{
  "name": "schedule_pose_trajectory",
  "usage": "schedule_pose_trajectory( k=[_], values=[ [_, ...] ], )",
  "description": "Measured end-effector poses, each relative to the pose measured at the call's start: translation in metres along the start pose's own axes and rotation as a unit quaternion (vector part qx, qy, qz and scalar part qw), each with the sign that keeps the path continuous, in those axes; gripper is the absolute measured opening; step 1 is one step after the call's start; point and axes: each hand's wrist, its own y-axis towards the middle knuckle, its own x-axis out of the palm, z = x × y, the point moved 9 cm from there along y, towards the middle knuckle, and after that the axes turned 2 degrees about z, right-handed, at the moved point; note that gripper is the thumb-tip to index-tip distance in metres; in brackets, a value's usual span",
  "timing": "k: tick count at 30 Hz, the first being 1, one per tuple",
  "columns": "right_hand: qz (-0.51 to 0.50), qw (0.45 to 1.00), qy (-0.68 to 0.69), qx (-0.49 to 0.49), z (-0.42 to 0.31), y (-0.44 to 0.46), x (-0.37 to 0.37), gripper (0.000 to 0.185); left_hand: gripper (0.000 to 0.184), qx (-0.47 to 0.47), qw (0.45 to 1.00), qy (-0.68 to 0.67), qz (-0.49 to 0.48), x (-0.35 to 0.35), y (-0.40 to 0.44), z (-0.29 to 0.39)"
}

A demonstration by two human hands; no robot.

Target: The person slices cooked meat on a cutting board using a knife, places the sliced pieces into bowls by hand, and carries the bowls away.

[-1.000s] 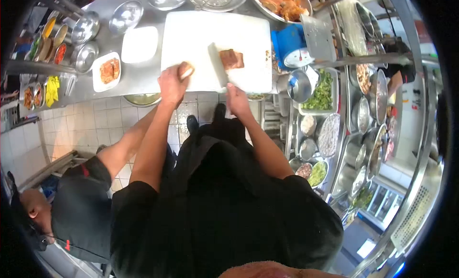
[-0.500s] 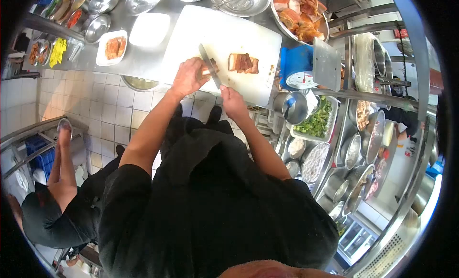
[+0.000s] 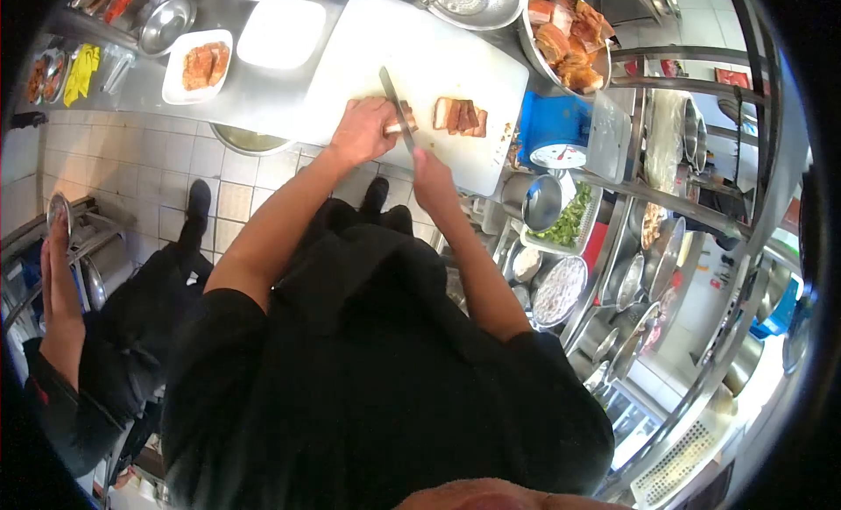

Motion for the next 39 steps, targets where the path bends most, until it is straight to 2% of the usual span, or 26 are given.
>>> schedule_pose_trajectory(
  k=[2,5,8,11,14,17,20,23,26,27,31,35,37,39],
  values=[
    [0.019,0.999,0.037,-0.022,-0.011,0.031,0.014,0.051,0.033,-0.028,0.999,-0.007,-0.018,0.003,0.000,-0.003],
    [0.009,0.998,0.069,0.002,-0.006,0.032,0.012,0.052,0.033,-0.035,0.999,-0.009,-0.025,-0.003,-0.002,0.000],
    [0.008,0.995,0.098,0.032,-0.008,0.011,-0.009,0.053,0.033,0.053,0.992,-0.069,0.091,-0.026,-0.015,0.008],
    [-0.035,0.995,0.071,0.068,-0.007,-0.010,-0.017,0.055,0.034,0.065,0.995,-0.064,0.035,-0.019,-0.013,0.003],
    [-0.064,0.995,0.058,0.054,-0.001,-0.021,-0.009,0.057,0.031,0.053,0.997,-0.058,-0.012,-0.010,-0.007,-0.003],
    [-0.096,0.986,0.081,0.108,0.011,-0.033,-0.011,0.058,0.030,0.048,0.996,-0.073,-0.027,-0.002,-0.004,-0.009],
    [-0.079,0.995,0.041,0.044,0.004,-0.028,-0.012,0.057,0.029,0.043,0.998,-0.052,-0.014,-0.005,-0.004,-0.006],
    [0.008,0.996,0.043,-0.072,0.001,0.015,0.031,0.054,0.030,0.010,1.000,-0.005,-0.028,-0.004,-0.006,-0.007],
    [-0.023,0.994,0.108,0.011,-0.002,0.023,0.030,0.051,0.033,-0.025,0.999,-0.034,-0.027,-0.005,-0.007,-0.010],
    [-0.010,0.995,0.100,-0.005,-0.004,0.023,0.020,0.051,0.033,-0.018,0.999,-0.035,-0.020,-0.004,-0.004,-0.011],
    [-0.011,0.982,0.150,0.111,0.023,0.012,-0.008,0.055,0.036,-0.020,0.999,-0.032,0.007,-0.002,-0.012,-0.012],
    [-0.047,0.987,0.094,0.120,0.026,0.005,-0.034,0.056,0.038,-0.005,0.995,-0.028,0.094,-0.014,-0.005,0.013],
    [-0.050,0.990,0.072,0.110,0.031,0.004,-0.034,0.058,0.038,0.016,0.997,-0.034,0.067,-0.006,0.004,0.017],
    [-0.032,0.997,0.033,0.060,0.023,0.002,-0.035,0.058,0.038,0.016,0.999,-0.026,0.038,0.002,0.009,0.015]
  ],
)
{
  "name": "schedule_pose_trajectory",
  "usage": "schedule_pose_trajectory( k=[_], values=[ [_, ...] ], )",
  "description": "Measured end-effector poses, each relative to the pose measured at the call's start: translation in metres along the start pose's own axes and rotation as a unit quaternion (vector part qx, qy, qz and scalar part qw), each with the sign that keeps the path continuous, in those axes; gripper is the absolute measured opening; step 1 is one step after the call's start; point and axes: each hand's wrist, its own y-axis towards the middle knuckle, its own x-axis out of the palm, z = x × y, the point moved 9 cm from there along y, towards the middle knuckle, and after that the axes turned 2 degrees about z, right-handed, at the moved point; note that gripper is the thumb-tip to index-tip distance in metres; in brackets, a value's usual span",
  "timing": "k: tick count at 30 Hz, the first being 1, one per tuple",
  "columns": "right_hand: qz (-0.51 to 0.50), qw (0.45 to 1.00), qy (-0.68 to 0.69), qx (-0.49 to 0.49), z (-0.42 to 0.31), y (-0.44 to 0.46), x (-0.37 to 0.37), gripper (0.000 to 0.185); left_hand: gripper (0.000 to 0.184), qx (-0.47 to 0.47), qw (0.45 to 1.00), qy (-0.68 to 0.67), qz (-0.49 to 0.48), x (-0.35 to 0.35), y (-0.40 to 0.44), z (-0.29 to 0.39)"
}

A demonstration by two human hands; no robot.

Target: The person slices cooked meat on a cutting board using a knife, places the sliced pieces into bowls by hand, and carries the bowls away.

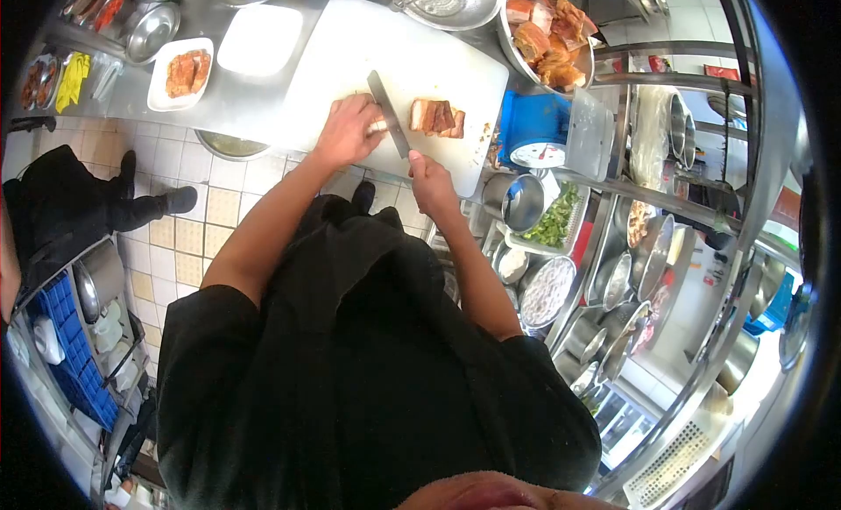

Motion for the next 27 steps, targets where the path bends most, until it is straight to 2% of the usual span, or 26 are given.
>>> schedule_pose_trajectory(
  k=[2,4,7,10,13,14,17,20,23,27],
  values=[
    [-0.002,1.000,-0.015,-0.011,-0.005,-0.005,-0.002,0.057,0.036,-0.017,0.999,0.024,-0.030,0.006,0.004,-0.007],
    [-0.028,0.999,-0.007,0.018,-0.011,-0.013,-0.006,0.054,0.034,-0.007,1.000,0.015,-0.014,0.005,0.004,-0.007],
    [-0.028,0.999,-0.027,-0.002,-0.006,-0.011,-0.005,0.052,0.031,-0.003,1.000,-0.006,0.013,0.008,0.003,-0.009],
    [0.011,0.974,-0.069,-0.215,-0.009,0.036,0.042,0.050,0.027,-0.026,1.000,-0.009,-0.016,0.015,0.004,-0.018],
    [0.018,0.996,-0.015,-0.085,-0.025,0.043,0.035,0.050,0.024,-0.049,0.998,-0.007,-0.033,0.014,0.002,-0.018],
    [0.033,0.995,-0.022,-0.094,-0.019,0.044,0.035,0.053,0.024,-0.054,0.998,-0.009,-0.032,0.013,0.004,-0.017],
    [-0.013,0.998,0.059,0.023,-0.008,0.035,0.019,0.057,0.031,-0.062,0.997,-0.032,-0.042,0.016,-0.001,-0.019],
    [0.018,0.997,0.072,0.026,0.000,0.030,-0.010,0.061,0.040,-0.006,0.995,0.060,0.076,0.005,0.005,0.009],
    [-0.004,0.987,0.150,0.053,-0.011,0.007,-0.038,0.060,0.042,0.002,0.976,0.203,-0.081,0.048,0.010,0.009],
    [0.003,0.971,0.234,0.056,0.006,-0.030,-0.050,0.058,0.033,0.069,0.958,0.228,-0.157,0.038,0.020,-0.025]
  ],
)
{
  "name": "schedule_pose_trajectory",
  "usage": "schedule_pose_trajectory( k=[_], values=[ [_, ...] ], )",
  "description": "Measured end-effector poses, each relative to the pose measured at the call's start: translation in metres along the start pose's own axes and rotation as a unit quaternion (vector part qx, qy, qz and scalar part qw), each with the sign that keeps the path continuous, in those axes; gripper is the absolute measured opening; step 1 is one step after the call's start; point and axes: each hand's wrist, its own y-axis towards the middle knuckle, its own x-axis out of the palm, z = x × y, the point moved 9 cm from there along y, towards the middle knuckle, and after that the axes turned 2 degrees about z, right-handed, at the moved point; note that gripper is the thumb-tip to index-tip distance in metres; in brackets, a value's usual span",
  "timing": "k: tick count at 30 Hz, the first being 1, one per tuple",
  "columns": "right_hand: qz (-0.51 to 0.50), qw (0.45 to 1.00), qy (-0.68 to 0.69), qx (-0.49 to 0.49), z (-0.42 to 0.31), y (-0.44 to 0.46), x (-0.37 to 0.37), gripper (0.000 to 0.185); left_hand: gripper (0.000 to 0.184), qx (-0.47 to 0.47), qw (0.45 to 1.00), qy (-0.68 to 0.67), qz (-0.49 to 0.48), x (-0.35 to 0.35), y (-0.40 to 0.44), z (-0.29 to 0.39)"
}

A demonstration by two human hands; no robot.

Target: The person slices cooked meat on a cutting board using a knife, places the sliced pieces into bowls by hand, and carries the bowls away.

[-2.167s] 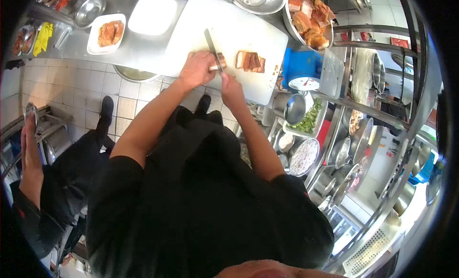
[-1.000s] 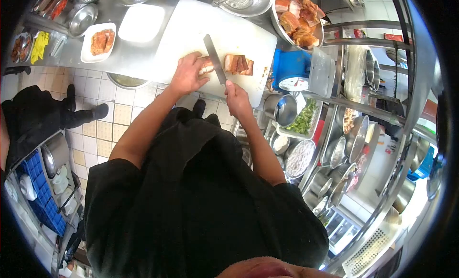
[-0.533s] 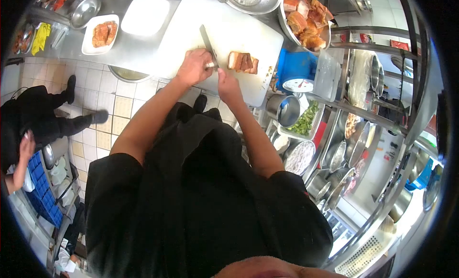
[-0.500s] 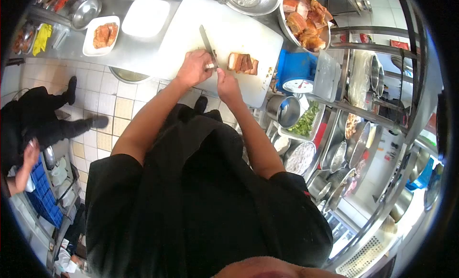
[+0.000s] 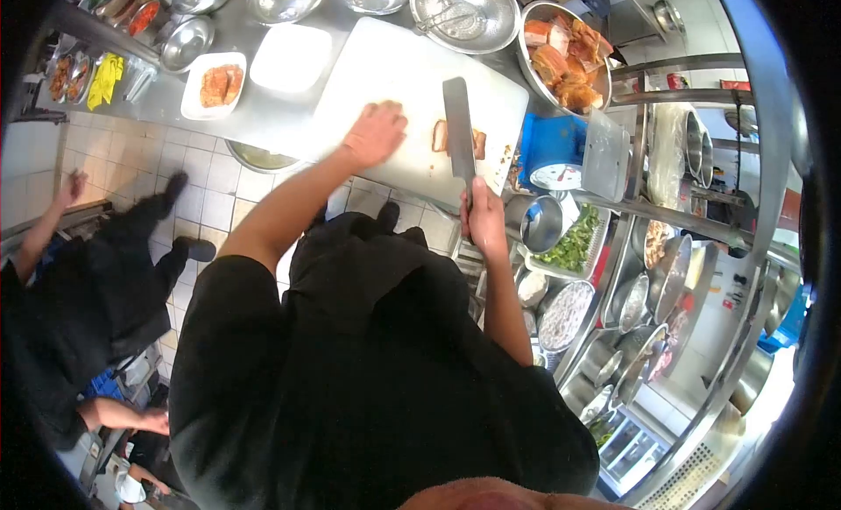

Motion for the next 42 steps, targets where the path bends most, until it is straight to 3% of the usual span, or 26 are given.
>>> schedule_pose_trajectory(
  k=[3,7,11,14,18,19,22,25,27,28,29,32,34,37,42],
  values=[
    [0.014,1.000,0.024,0.011,0.035,-0.023,-0.010,0.058,0.030,0.022,0.997,-0.018,0.077,-0.030,0.002,-0.057],
    [0.051,0.994,0.080,0.054,0.070,-0.048,-0.018,0.057,0.045,0.035,0.990,0.059,0.120,-0.071,0.004,-0.027],
    [0.079,0.983,0.157,0.056,0.084,-0.053,-0.020,0.057,0.068,-0.069,0.979,-0.191,-0.013,-0.021,0.040,0.053],
    [0.102,0.977,0.171,0.072,0.083,-0.049,-0.026,0.058,0.072,-0.087,0.977,-0.194,-0.015,-0.018,0.051,0.077],
    [0.107,0.981,0.152,0.058,0.084,-0.043,-0.026,0.058,0.051,-0.090,0.941,-0.320,0.057,-0.023,0.059,0.047],
    [0.109,0.983,0.140,0.053,0.083,-0.041,-0.026,0.058,0.037,-0.133,0.909,-0.392,0.055,-0.017,0.054,0.034],
    [0.074,0.990,0.118,0.035,0.078,-0.034,-0.014,0.058,0.032,-0.206,0.850,-0.475,0.092,-0.014,0.031,-0.004],
    [0.055,0.995,0.062,0.059,0.064,-0.029,0.004,0.064,0.030,-0.252,0.840,-0.481,-0.018,-0.003,0.013,-0.017],
    [0.034,0.996,0.021,0.080,0.056,-0.022,0.018,0.068,0.030,-0.094,0.957,-0.258,0.096,-0.019,0.003,-0.012],
    [0.034,0.996,0.001,0.084,0.053,-0.021,0.025,0.067,0.031,-0.009,0.979,-0.137,0.148,-0.028,-0.006,0.001],
    [0.034,0.995,-0.020,0.087,0.049,-0.019,0.033,0.065,0.036,-0.042,0.968,-0.212,0.129,-0.018,-0.009,-0.009],
    [0.041,0.990,-0.092,0.093,0.051,-0.012,0.053,0.063,0.041,-0.021,0.960,-0.255,0.116,-0.032,-0.025,-0.001],
    [0.058,0.984,-0.158,0.059,0.046,-0.009,0.062,0.063,0.042,0.023,0.958,-0.270,0.090,-0.044,-0.021,0.009],
    [0.049,0.979,-0.168,0.108,0.024,-0.024,0.059,0.063,0.042,0.048,0.963,-0.256,0.066,-0.036,-0.013,0.009],
    [0.082,0.972,-0.220,-0.020,0.034,0.016,0.076,0.060,0.038,0.031,0.967,-0.240,0.074,-0.025,-0.010,0.004]
  ],
)
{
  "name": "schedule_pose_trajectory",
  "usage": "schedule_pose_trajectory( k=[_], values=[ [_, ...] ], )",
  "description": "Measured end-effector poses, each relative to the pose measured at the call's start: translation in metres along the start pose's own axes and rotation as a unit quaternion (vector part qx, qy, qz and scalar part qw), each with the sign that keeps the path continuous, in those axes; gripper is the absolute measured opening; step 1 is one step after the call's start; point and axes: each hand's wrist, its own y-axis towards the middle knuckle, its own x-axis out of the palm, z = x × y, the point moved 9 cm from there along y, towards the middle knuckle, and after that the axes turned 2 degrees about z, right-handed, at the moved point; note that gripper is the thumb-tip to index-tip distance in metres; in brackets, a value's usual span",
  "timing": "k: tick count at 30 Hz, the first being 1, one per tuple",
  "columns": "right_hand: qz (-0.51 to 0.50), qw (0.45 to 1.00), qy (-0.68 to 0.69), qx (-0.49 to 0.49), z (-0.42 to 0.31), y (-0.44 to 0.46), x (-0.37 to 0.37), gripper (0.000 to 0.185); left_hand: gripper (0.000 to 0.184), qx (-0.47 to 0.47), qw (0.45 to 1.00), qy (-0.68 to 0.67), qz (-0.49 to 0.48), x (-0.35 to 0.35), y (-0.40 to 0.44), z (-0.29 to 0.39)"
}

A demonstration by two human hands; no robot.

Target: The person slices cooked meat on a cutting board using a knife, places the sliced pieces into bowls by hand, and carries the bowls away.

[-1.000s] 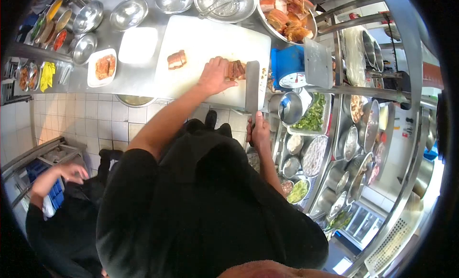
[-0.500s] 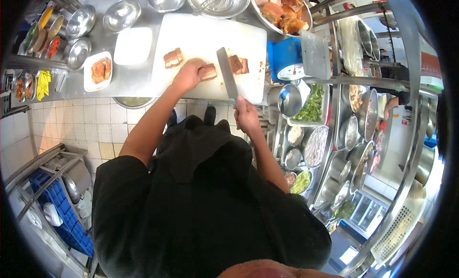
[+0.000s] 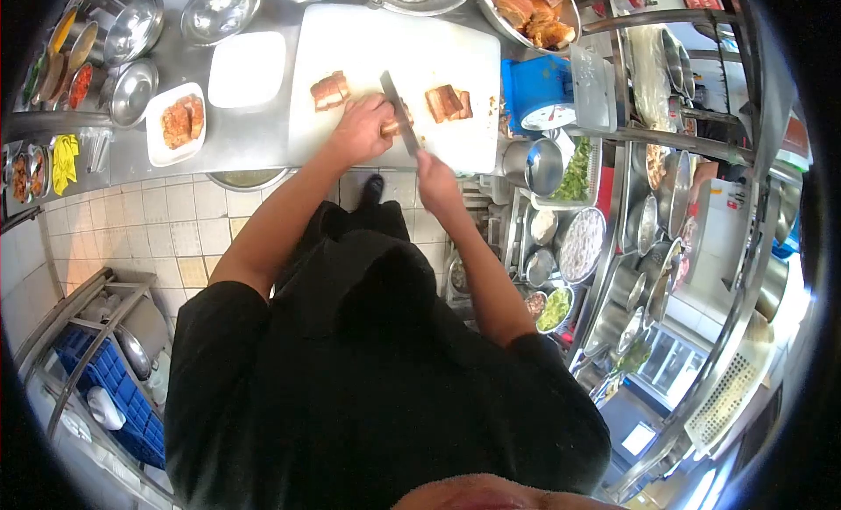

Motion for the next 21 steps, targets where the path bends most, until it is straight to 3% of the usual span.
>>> schedule_pose_trajectory(
  k=[2,6,9,12,14,21],
  values=[
    [0.039,0.999,-0.014,-0.029,-0.003,0.037,0.022,0.063,0.037,-0.021,0.999,0.003,-0.025,0.007,0.000,-0.006],
    [-0.009,0.998,0.047,0.035,0.004,0.043,0.023,0.061,0.036,-0.009,0.999,-0.029,-0.026,0.005,-0.003,-0.005],
    [-0.051,0.991,0.088,0.082,-0.014,0.021,-0.004,0.058,0.036,-0.006,0.996,-0.091,0.022,-0.015,-0.008,0.003],
    [-0.066,0.990,0.084,0.096,-0.007,-0.006,-0.010,0.059,0.038,0.014,0.997,-0.057,-0.042,-0.016,-0.007,0.004],
    [-0.077,0.989,0.072,0.108,-0.005,-0.019,-0.012,0.059,0.037,0.033,0.998,-0.030,-0.035,-0.013,-0.005,0.004],
    [-0.018,0.999,0.021,0.025,-0.020,-0.031,-0.016,0.056,0.032,0.003,1.000,-0.014,-0.021,-0.005,-0.005,-0.002]
  ],
)
